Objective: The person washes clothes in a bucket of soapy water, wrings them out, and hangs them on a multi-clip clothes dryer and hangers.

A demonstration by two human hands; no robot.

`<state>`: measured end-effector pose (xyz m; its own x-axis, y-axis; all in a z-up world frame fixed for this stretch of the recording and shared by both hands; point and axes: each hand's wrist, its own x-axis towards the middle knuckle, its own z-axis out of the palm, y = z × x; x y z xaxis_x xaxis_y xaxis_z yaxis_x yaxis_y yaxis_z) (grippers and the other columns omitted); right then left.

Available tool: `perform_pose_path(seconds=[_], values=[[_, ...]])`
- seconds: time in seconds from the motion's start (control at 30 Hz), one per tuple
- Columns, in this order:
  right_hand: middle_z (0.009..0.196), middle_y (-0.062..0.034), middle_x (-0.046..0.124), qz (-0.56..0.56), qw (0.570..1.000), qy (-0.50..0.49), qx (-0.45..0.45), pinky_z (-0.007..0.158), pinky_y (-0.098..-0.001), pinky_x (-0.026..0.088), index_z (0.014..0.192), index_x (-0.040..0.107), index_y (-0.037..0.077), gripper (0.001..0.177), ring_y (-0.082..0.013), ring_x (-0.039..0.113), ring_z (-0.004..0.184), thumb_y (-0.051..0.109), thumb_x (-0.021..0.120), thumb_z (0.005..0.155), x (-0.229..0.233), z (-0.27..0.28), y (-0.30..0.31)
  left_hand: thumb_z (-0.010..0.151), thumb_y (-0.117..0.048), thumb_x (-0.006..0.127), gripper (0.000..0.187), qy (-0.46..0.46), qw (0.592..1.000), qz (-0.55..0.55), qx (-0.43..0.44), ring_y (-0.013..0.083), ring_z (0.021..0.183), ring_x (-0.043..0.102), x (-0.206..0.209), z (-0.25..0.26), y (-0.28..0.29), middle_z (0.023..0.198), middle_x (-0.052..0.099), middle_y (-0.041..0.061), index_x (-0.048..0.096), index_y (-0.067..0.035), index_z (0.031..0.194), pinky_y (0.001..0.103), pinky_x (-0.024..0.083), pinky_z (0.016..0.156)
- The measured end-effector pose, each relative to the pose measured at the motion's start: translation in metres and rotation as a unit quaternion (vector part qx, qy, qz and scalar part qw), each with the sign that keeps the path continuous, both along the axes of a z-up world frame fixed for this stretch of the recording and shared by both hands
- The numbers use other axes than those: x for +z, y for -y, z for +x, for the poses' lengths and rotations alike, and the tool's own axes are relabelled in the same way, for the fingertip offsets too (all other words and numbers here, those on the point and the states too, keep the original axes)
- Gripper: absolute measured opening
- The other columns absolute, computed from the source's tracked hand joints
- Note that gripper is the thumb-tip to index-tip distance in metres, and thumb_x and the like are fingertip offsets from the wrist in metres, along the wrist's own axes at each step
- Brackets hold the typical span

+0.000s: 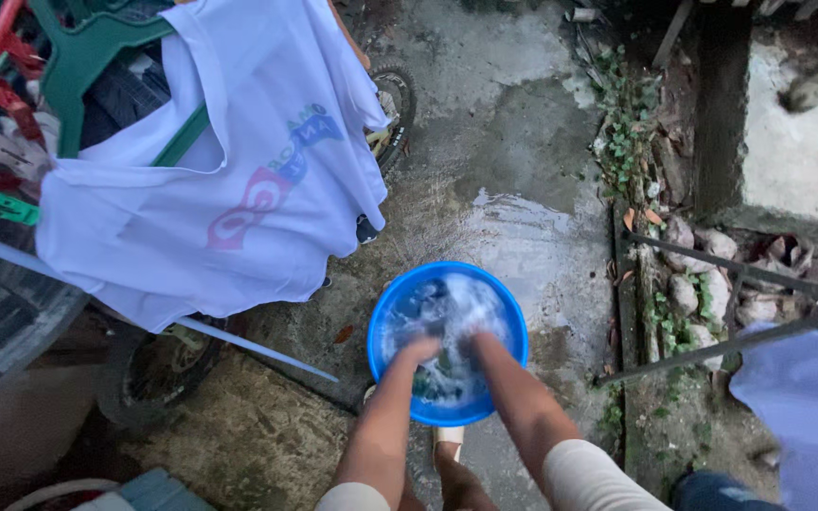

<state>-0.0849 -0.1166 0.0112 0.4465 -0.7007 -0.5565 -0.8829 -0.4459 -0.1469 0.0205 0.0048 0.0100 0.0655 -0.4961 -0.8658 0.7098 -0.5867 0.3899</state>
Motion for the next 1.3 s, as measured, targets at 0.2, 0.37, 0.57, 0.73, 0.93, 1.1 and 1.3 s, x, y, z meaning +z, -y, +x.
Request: perform_pose_path(seconds=[0.2, 0.37, 0.57, 0.73, 0.93, 1.1, 1.3], values=[[0.089, -0.0221, 0.072, 0.027, 0.927, 0.371, 0.045, 0.081, -0.0468, 0.057, 0.087, 0.073, 0.007, 0.021, -0.0393, 0.071, 0.084, 0.027, 0.072, 0.079, 0.114, 0.023, -0.034, 0.098, -0.038, 0.059, 0.065, -0.041, 0.982, -0.105, 0.154, 0.0367, 0.131, 0.055, 0.026, 0.011, 0.008, 0.154, 0.045, 0.02, 0.038, -0.019, 0.157, 0.046, 0.05, 0.099], [0.113, -0.0161, 0.071, 0.028, 0.743, 0.637, 0.204, 0.094, -0.0506, 0.044, 0.08, 0.07, 0.011, 0.018, -0.0376, 0.063, 0.108, 0.017, 0.075, 0.064, 0.257, 0.01, -0.133, 0.098, -0.041, 0.06, 0.068, -0.05, 0.962, -0.167, 0.209, 0.035, 0.133, 0.053, 0.048, 0.019, -0.012, 0.154, 0.046, 0.019, 0.038, -0.016, 0.157, 0.044, 0.049, 0.1], [0.11, -0.0158, 0.07, -0.026, 0.776, 0.593, 0.213, 0.089, -0.0533, 0.038, 0.085, 0.069, 0.01, 0.032, -0.0408, 0.059, 0.112, 0.024, 0.08, 0.058, 0.219, 0.019, -0.13, 0.098, -0.045, 0.061, 0.071, -0.019, 0.958, -0.184, 0.219, 0.033, 0.135, 0.051, 0.059, 0.021, -0.019, 0.154, 0.046, 0.018, 0.037, -0.012, 0.157, 0.042, 0.048, 0.101], [0.094, -0.0158, 0.064, -0.238, 0.804, 0.523, 0.153, 0.085, -0.0536, 0.047, 0.085, 0.073, 0.014, 0.023, -0.0366, 0.06, 0.096, 0.028, 0.083, 0.069, 0.092, 0.034, -0.079, 0.098, -0.048, 0.062, 0.074, 0.044, 0.968, -0.156, 0.194, 0.0314, 0.137, 0.05, 0.059, 0.0, 0.007, 0.154, 0.047, 0.016, 0.037, -0.009, 0.156, 0.041, 0.047, 0.101], [0.087, -0.0188, 0.067, -0.113, 0.879, 0.451, -0.105, 0.074, -0.0509, 0.053, 0.089, 0.072, 0.008, 0.019, -0.0392, 0.066, 0.084, 0.022, 0.079, 0.079, 0.065, -0.003, 0.024, 0.098, -0.051, 0.063, 0.079, 0.195, 0.968, -0.075, 0.142, 0.0294, 0.139, 0.048, 0.07, -0.026, 0.002, 0.153, 0.047, 0.015, 0.037, -0.006, 0.156, 0.039, 0.046, 0.102], [0.091, -0.0226, 0.071, -0.112, 0.886, 0.421, -0.157, 0.074, -0.0506, 0.056, 0.096, 0.076, 0.007, 0.017, -0.0435, 0.068, 0.088, 0.02, 0.078, 0.085, 0.068, -0.028, 0.037, 0.086, -0.034, 0.068, 0.096, 0.202, 0.978, 0.051, 0.033, 0.0404, 0.146, 0.034, 0.088, 0.006, -0.015, 0.168, 0.0, 0.012, 0.01, -0.034, 0.162, 0.063, 0.051, 0.106], [0.137, -0.0319, 0.049, -0.068, 0.977, 0.182, -0.088, 0.083, -0.0579, 0.052, 0.114, 0.074, 0.02, 0.025, -0.0579, 0.059, 0.098, 0.031, 0.061, 0.097, 0.026, 0.012, -0.004, 0.088, -0.027, 0.069, 0.089, 0.714, 0.508, 0.079, -0.475, 0.0498, 0.155, 0.011, 0.032, -0.032, -0.012, 0.162, -0.004, 0.029, 0.021, -0.018, 0.163, 0.068, 0.03, 0.117]])
